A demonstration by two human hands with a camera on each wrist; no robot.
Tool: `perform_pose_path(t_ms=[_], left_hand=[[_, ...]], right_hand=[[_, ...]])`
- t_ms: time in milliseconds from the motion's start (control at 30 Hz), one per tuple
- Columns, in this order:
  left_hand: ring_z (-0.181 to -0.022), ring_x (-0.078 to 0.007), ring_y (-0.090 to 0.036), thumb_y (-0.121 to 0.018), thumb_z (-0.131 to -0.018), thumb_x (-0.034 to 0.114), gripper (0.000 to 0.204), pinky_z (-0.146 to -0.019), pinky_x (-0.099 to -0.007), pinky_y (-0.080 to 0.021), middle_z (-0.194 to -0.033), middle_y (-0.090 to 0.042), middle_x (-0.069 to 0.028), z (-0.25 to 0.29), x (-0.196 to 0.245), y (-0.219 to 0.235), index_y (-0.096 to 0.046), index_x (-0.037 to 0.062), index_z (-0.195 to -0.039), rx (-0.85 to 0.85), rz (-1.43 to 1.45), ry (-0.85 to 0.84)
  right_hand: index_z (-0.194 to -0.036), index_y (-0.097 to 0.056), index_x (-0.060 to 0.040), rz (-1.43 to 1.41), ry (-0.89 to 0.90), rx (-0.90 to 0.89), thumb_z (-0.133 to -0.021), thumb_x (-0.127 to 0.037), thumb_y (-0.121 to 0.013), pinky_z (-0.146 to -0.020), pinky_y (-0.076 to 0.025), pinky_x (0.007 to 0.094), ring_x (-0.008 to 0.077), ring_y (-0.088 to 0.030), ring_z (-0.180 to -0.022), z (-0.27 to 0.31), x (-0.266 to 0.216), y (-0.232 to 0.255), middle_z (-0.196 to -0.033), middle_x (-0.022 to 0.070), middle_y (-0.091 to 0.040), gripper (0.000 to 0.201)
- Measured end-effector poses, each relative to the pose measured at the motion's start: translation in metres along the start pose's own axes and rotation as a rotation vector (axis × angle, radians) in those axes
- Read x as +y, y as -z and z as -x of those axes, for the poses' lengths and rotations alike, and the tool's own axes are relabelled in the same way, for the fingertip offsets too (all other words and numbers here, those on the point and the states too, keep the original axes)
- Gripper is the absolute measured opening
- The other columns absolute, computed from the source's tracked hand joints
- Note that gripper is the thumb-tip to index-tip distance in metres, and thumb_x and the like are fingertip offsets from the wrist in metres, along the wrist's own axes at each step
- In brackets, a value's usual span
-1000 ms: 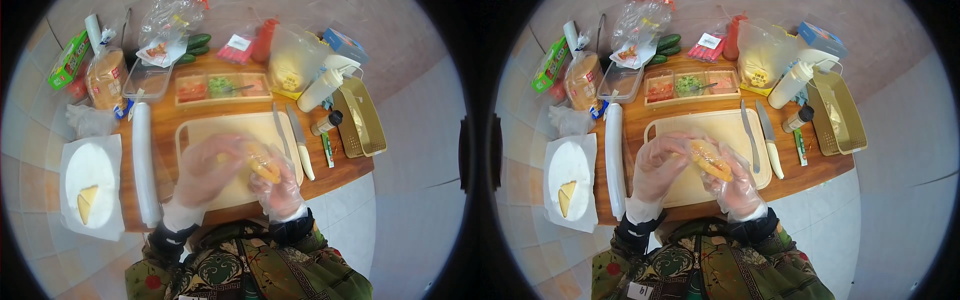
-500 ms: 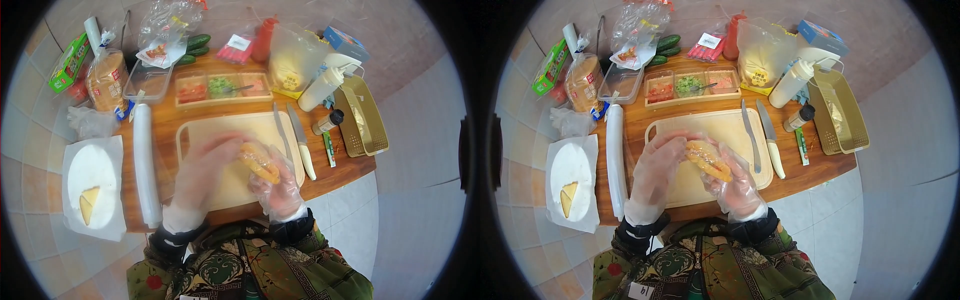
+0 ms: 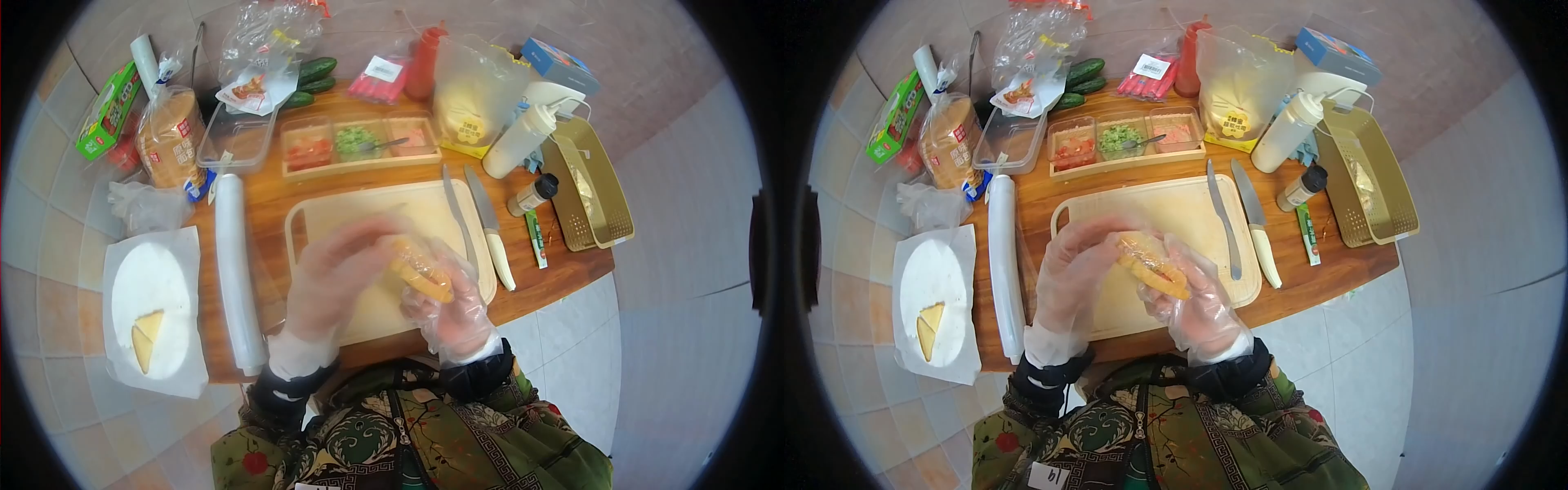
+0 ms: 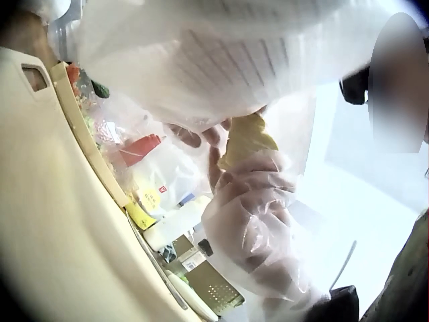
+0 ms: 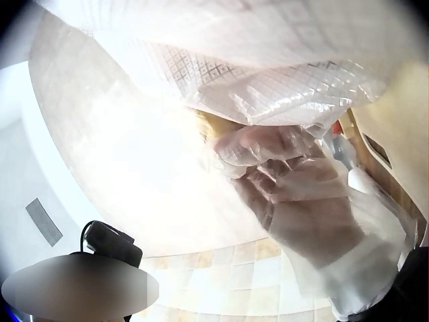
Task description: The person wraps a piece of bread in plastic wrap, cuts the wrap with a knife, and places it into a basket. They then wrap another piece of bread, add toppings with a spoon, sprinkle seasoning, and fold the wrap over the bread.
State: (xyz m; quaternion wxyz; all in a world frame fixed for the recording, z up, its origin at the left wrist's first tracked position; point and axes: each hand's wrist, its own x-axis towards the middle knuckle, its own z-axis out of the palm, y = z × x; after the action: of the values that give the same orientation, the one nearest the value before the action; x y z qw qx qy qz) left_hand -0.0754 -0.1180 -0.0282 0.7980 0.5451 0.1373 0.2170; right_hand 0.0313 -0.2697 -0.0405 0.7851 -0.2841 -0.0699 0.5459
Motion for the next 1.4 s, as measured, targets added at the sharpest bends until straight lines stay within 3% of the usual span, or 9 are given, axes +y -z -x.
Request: perform_pose_path(t_ms=[200,367,533,900,967,1033,1133,1300,1400], left_hand=[[-0.119,-0.0164,-0.059,-0.062,-0.097,0.008,0.037,-0.099,-0.0313,-0.048,-0.13,-0.063,-0.0088,0.001,-0.019,0.006,-0.059,-0.0009,-0.133,0.103,0.39,-0.025],[-0.117,-0.0186,-0.059,-0.062,-0.1,0.024,0.043,-0.099,-0.0353,-0.048,-0.133,-0.061,-0.0104,0.024,-0.011,-0.016,-0.056,0.0012,-0.137,0.134,-0.304,-0.031],[-0.103,-0.0115,-0.063,-0.064,-0.098,0.013,0.039,-0.089,-0.0255,-0.05,-0.117,-0.067,-0.006,0.017,-0.014,-0.036,-0.057,-0.0005,-0.133,0.113,-0.225,0.049],[-0.09,-0.0071,-0.059,-0.061,-0.098,0.009,0.035,-0.076,-0.0242,-0.048,-0.105,-0.067,-0.0032,0.021,-0.004,-0.021,-0.058,-0.0028,-0.13,0.113,-0.344,-0.009],[-0.074,-0.0251,-0.065,-0.066,-0.094,0.016,0.044,-0.071,-0.034,-0.052,-0.09,-0.068,-0.0135,0.02,0.005,-0.024,-0.057,0.0027,-0.135,0.082,-0.482,-0.028],[-0.074,-0.0278,-0.065,-0.066,-0.094,0.017,0.043,-0.07,-0.0364,-0.052,-0.092,-0.068,-0.0157,0.019,0.004,-0.025,-0.057,0.0031,-0.135,0.046,-0.523,-0.078],[-0.075,-0.0343,-0.066,-0.064,-0.095,0.018,0.041,-0.068,-0.0416,-0.052,-0.097,-0.068,-0.0198,0.021,0.0,-0.023,-0.056,0.0037,-0.133,0.024,-0.698,-0.228],[-0.079,-0.0425,-0.064,-0.062,-0.095,0.018,0.035,-0.066,-0.0483,-0.05,-0.098,-0.067,-0.0221,0.023,0.0,-0.021,-0.056,0.004,-0.126,-0.005,-0.881,-0.315],[-0.06,-0.0301,-0.059,-0.066,-0.093,0.014,0.032,-0.056,-0.0377,-0.045,-0.085,-0.065,-0.0198,0.023,-0.001,-0.021,-0.06,-0.0021,-0.12,0.014,-0.904,-0.383]], right_hand=[[-0.141,-0.049,-0.0071,0.029,0.073,0.041,-0.1,-0.037,-0.059,-0.055,-0.04,0.0209,0.0145,-0.054,-0.073,-0.001,-0.008,-0.01,-0.115,0.0072,-0.063,0.051],[-0.148,-0.042,-0.0041,0.467,0.313,0.044,-0.103,-0.032,-0.054,-0.072,-0.048,0.025,0.0145,-0.058,-0.091,-0.006,0.005,0.001,-0.121,0.0084,-0.062,0.054],[-0.157,-0.025,0.0027,0.57,0.465,0.123,-0.103,-0.017,-0.05,-0.097,-0.044,0.0281,0.0126,-0.055,-0.112,-0.006,0.017,-0.007,-0.137,0.0093,-0.055,0.062],[-0.158,-0.026,-0.0041,0.935,0.463,0.244,-0.094,-0.004,-0.061,-0.095,-0.046,0.0308,0.0158,-0.057,-0.104,0.004,-0.016,-0.003,-0.119,0.007,-0.06,0.073],[-0.158,-0.027,-0.0051,1.08,0.572,0.235,-0.091,-0.003,-0.066,-0.094,-0.048,0.0324,0.0188,-0.059,-0.105,0.005,-0.026,0.001,-0.119,0.0087,-0.061,0.078],[-0.152,-0.037,-0.0104,1.779,1.002,-0.07,-0.082,-0.002,-0.077,-0.089,-0.052,0.0344,0.0262,-0.063,-0.107,0.004,-0.044,-0.016,-0.118,0.0103,-0.065,0.081],[-0.137,-0.055,-0.0137,1.765,1.156,-0.275,-0.075,-0.003,-0.084,-0.084,-0.055,0.0361,0.0333,-0.066,-0.103,-0.007,-0.057,-0.026,-0.115,0.0113,-0.067,0.07],[-0.109,-0.073,-0.0154,1.845,1.164,-0.329,-0.071,-0.008,-0.086,-0.076,-0.057,0.0373,0.0309,-0.069,-0.095,-0.014,-0.063,-0.029,-0.106,0.008,-0.07,0.041],[-0.099,-0.076,-0.0152,1.893,1.069,-0.28,-0.07,-0.009,-0.086,-0.074,-0.058,0.037,0.0292,-0.069,-0.094,-0.013,-0.064,-0.032,-0.107,0.0087,-0.07,0.031]])
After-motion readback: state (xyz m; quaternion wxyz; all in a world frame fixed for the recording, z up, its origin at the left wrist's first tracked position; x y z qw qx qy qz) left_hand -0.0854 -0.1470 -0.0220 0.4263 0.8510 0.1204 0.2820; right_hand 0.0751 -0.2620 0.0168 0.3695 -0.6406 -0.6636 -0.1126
